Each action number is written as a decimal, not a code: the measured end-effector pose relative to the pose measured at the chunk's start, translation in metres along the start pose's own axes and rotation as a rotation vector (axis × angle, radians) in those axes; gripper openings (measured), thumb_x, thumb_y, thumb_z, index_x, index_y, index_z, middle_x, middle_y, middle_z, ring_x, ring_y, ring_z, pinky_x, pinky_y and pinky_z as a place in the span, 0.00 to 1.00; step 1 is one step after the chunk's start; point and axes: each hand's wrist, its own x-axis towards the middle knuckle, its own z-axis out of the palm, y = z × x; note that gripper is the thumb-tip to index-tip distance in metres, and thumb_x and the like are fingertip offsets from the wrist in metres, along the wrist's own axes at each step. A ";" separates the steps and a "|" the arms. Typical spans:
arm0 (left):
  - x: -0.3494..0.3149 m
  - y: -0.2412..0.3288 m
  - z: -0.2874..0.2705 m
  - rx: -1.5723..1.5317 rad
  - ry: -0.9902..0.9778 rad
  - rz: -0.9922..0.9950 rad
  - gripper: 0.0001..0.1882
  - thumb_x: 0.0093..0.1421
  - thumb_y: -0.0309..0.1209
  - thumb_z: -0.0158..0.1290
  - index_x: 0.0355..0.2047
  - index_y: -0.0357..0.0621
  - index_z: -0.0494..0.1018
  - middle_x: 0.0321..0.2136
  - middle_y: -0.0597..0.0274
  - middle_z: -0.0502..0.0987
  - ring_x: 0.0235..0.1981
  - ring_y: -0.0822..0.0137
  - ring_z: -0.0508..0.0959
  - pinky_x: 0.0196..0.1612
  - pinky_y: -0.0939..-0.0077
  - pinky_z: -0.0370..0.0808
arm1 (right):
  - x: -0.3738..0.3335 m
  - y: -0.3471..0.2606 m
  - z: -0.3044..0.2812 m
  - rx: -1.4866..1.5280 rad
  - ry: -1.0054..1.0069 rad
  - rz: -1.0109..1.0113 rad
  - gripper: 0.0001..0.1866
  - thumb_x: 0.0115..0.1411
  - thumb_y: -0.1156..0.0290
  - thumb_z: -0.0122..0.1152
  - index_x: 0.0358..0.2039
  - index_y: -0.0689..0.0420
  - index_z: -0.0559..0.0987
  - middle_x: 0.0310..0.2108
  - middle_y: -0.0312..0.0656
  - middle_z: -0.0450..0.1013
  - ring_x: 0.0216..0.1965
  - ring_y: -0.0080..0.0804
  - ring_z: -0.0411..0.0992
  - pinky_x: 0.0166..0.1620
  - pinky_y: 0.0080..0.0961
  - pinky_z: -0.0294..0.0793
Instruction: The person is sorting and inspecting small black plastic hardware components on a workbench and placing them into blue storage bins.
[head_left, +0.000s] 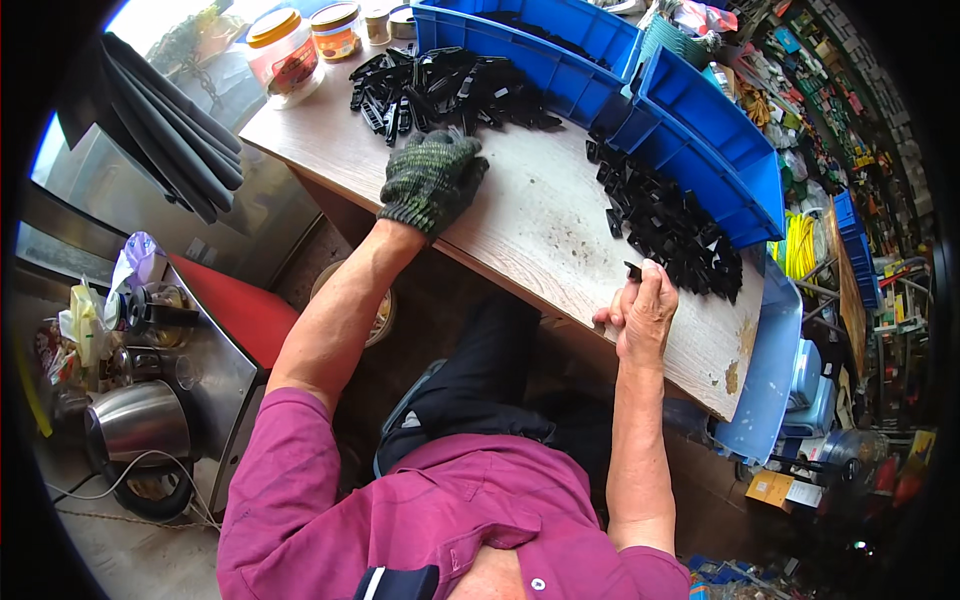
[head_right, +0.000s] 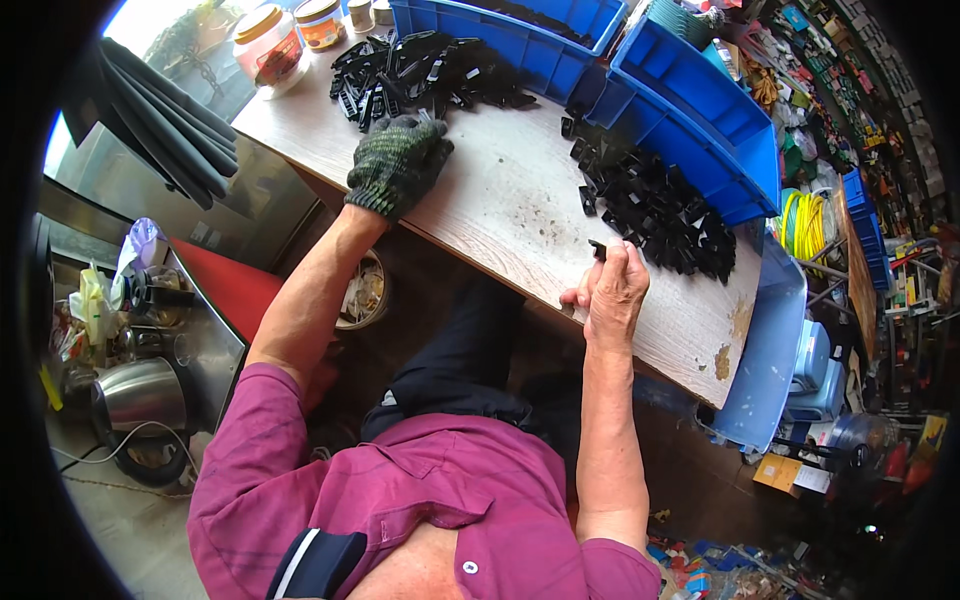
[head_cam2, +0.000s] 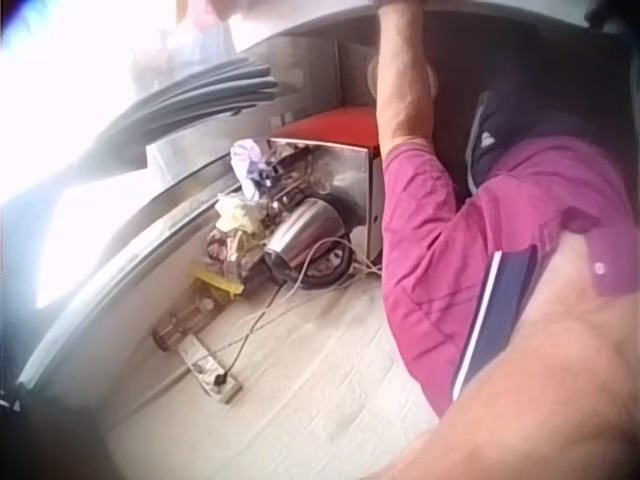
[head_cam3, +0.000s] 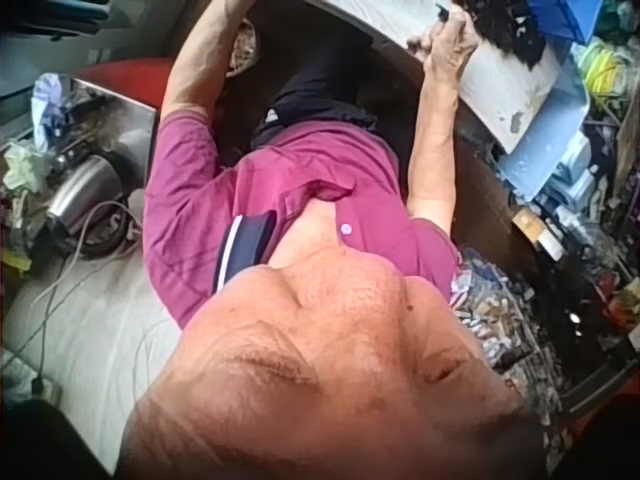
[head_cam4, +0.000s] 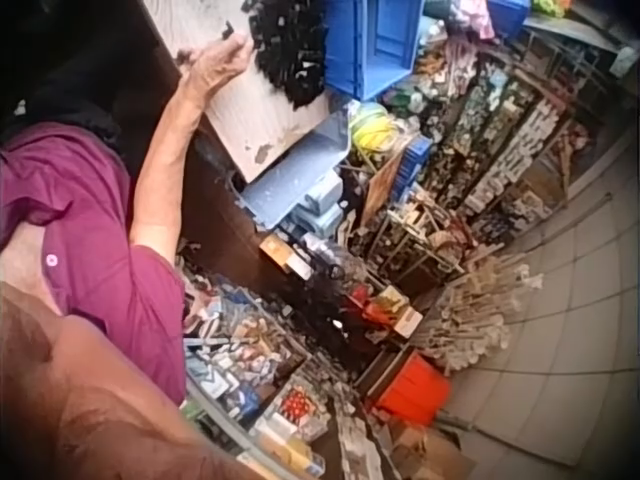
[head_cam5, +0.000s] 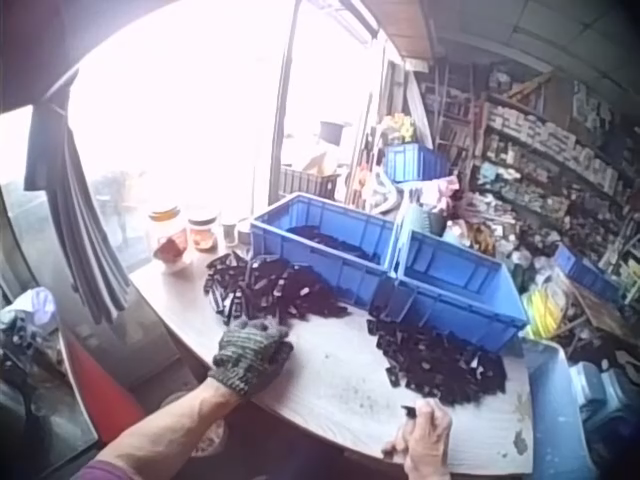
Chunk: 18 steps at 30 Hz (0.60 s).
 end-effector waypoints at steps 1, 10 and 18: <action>-0.004 0.005 -0.002 -0.008 0.005 0.015 0.12 0.60 0.39 0.57 0.42 0.52 0.79 0.37 0.54 0.79 0.41 0.48 0.76 0.43 0.52 0.73 | 0.000 0.000 0.000 -0.001 0.005 0.003 0.17 0.69 0.57 0.49 0.26 0.54 0.67 0.09 0.28 0.49 0.08 0.20 0.53 0.13 0.28 0.72; -0.017 0.032 0.003 -0.241 0.027 0.081 0.04 0.53 0.34 0.57 0.30 0.54 0.80 0.32 0.57 0.78 0.36 0.49 0.78 0.37 0.53 0.76 | 0.001 0.001 -0.001 0.006 -0.012 -0.016 0.16 0.69 0.58 0.49 0.26 0.54 0.68 0.09 0.29 0.50 0.08 0.21 0.53 0.13 0.29 0.73; -0.007 0.060 0.018 -0.270 0.169 -0.042 0.09 0.59 0.40 0.56 0.35 0.50 0.79 0.32 0.53 0.79 0.38 0.47 0.77 0.39 0.50 0.75 | -0.001 0.002 -0.002 0.006 -0.001 -0.033 0.17 0.69 0.58 0.48 0.26 0.54 0.67 0.09 0.30 0.50 0.08 0.21 0.53 0.14 0.29 0.73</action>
